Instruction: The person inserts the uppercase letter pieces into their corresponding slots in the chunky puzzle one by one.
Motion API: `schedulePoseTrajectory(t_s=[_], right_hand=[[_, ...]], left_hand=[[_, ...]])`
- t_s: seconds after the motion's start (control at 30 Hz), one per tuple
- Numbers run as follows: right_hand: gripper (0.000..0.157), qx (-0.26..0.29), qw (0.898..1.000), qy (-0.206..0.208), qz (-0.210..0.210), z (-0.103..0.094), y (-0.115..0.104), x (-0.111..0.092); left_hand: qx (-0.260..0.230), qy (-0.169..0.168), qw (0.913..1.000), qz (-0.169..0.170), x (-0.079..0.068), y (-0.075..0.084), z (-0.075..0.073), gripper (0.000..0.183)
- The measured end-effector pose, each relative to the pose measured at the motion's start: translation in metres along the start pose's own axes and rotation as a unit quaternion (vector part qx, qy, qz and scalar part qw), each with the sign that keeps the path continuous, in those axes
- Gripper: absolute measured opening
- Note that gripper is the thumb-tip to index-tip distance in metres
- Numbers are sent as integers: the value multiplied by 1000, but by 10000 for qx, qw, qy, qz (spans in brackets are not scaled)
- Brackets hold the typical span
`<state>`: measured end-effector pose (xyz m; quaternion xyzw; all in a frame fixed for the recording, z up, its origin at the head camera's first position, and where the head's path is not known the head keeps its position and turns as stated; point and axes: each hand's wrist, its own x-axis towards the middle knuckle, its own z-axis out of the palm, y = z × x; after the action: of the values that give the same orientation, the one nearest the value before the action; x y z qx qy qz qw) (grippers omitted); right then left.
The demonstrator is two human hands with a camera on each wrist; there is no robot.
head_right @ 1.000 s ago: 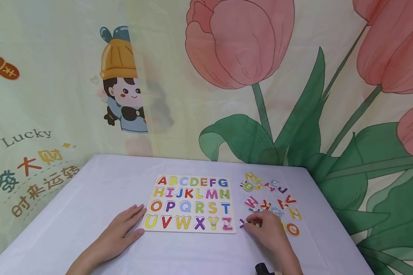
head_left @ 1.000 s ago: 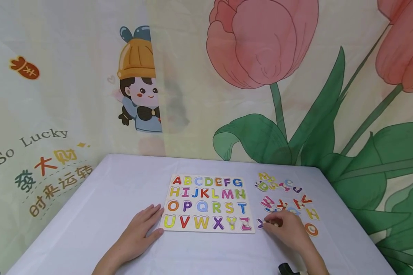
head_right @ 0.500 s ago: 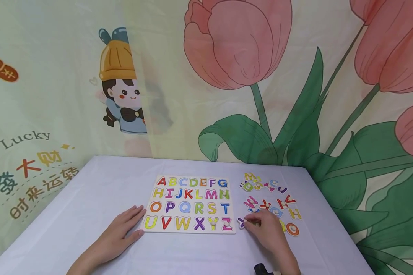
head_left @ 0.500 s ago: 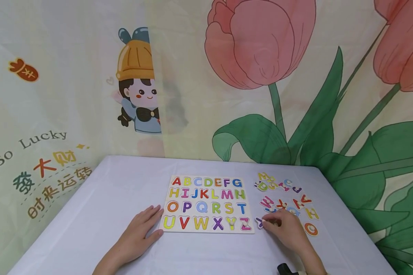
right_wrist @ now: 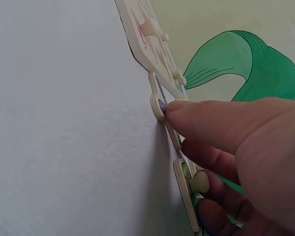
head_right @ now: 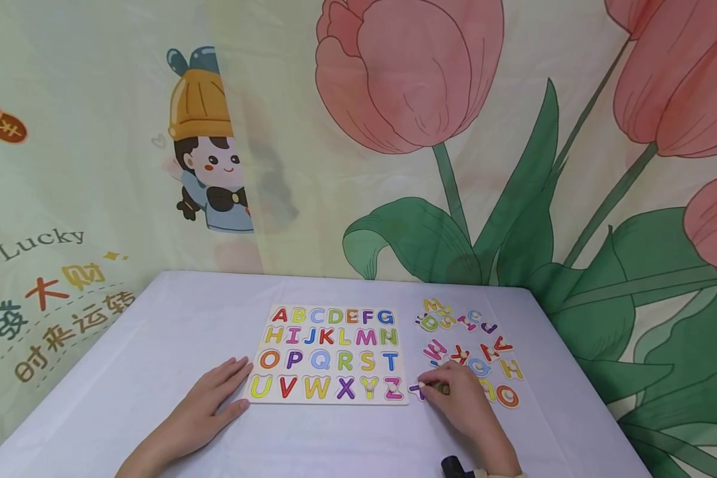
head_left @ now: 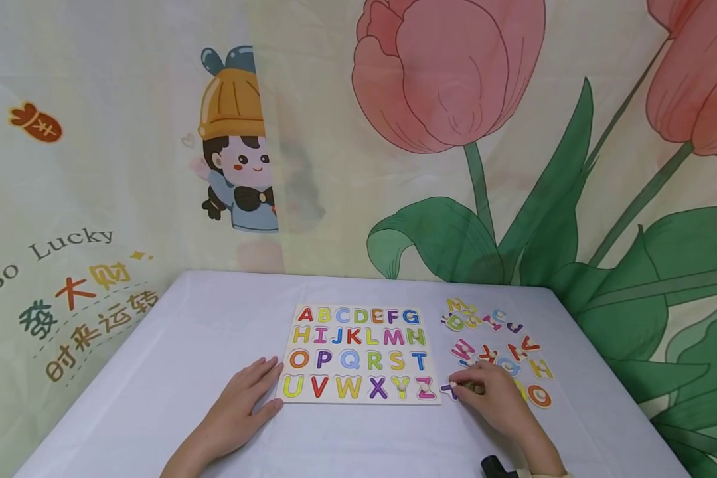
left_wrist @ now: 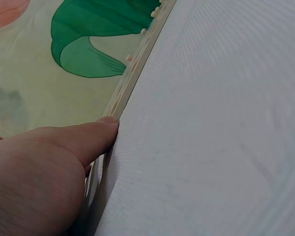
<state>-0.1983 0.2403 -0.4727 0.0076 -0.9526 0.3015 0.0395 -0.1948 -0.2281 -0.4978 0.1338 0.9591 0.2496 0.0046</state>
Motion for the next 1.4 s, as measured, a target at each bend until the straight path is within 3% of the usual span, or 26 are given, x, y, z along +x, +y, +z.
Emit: schedulePoseTrajectory(t_s=[0.3, 0.9, 1.1, 1.27, 1.4], right_hand=[[19, 214, 9975, 334, 586, 0, -4, -3], [12, 98, 9973, 342, 650, 5, -9, -2], [14, -22, 9983, 493, 305, 5, -18, -3], [11, 88, 9987, 491, -105, 9, -40, -4], [13, 204, 9989, 380, -199, 18, -56, -4]], left_hand=[[-5, -105, 9998, -192, 2, 1, 1, 71], [7, -40, 10000, -89, 1, 0, 1, 71], [-17, 56, 10000, 2, 0, -1, 1, 70], [-6, 37, 10000, 21, -1, 0, -1, 70], [-5, 21, 10000, 5, -1, 2, -2, 70]])
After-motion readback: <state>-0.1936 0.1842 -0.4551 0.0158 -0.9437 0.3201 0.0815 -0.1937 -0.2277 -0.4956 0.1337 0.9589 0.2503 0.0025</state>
